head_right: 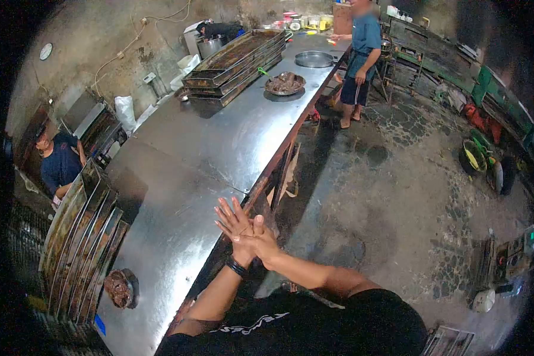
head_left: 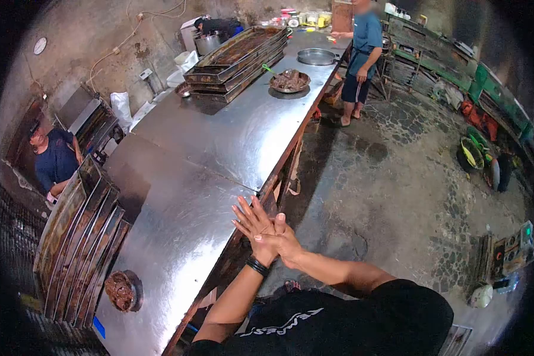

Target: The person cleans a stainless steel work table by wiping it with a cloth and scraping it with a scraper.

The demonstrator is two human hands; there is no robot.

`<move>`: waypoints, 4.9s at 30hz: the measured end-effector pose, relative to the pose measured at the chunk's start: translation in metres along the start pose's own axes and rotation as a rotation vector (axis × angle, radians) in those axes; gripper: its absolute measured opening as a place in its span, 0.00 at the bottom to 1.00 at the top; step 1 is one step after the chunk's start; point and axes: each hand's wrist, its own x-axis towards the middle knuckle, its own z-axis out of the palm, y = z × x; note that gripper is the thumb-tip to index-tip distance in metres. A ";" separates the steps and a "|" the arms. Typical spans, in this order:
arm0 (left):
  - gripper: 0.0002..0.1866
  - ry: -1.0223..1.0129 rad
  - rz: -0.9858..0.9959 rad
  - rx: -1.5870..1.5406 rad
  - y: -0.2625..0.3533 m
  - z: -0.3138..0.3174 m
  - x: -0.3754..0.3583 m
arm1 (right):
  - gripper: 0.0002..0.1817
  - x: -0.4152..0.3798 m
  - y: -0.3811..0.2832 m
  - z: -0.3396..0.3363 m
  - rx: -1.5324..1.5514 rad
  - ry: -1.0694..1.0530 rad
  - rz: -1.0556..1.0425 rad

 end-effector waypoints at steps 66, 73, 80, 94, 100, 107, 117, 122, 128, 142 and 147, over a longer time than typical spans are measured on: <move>0.46 -0.046 -0.118 0.006 -0.018 -0.008 -0.010 | 0.41 0.003 0.009 0.007 0.006 -0.099 0.150; 0.45 -0.053 -0.136 0.058 -0.024 -0.004 -0.017 | 0.41 0.001 0.009 0.013 -0.050 -0.077 0.103; 0.46 -0.040 -0.164 0.010 -0.022 -0.001 -0.020 | 0.37 0.003 0.021 0.004 -0.011 -0.094 0.152; 0.44 -0.043 -0.110 0.118 -0.025 0.003 -0.032 | 0.43 -0.008 0.031 0.000 -0.076 -0.021 0.146; 0.43 -0.104 -0.089 0.179 -0.022 0.003 -0.048 | 0.41 -0.020 0.032 -0.005 -0.033 -0.032 0.153; 0.46 -0.123 -0.075 0.082 -0.015 0.002 -0.048 | 0.35 -0.024 0.035 -0.010 -0.062 0.006 0.195; 0.45 -0.136 -0.102 0.113 -0.031 -0.011 -0.050 | 0.39 -0.019 0.055 -0.005 -0.157 -0.007 0.151; 0.44 -0.079 -0.080 0.187 -0.039 -0.008 -0.039 | 0.41 -0.008 0.050 0.009 -0.001 -0.065 0.142; 0.44 -0.054 -0.053 0.132 -0.034 -0.010 -0.023 | 0.41 -0.004 0.025 0.012 -0.027 -0.126 0.190; 0.45 -0.067 0.098 0.103 -0.055 -0.022 -0.007 | 0.37 0.004 0.038 0.042 0.106 0.026 0.033; 0.47 -0.039 0.066 -0.032 -0.096 -0.041 -0.001 | 0.36 0.025 0.071 0.074 0.042 -0.008 0.014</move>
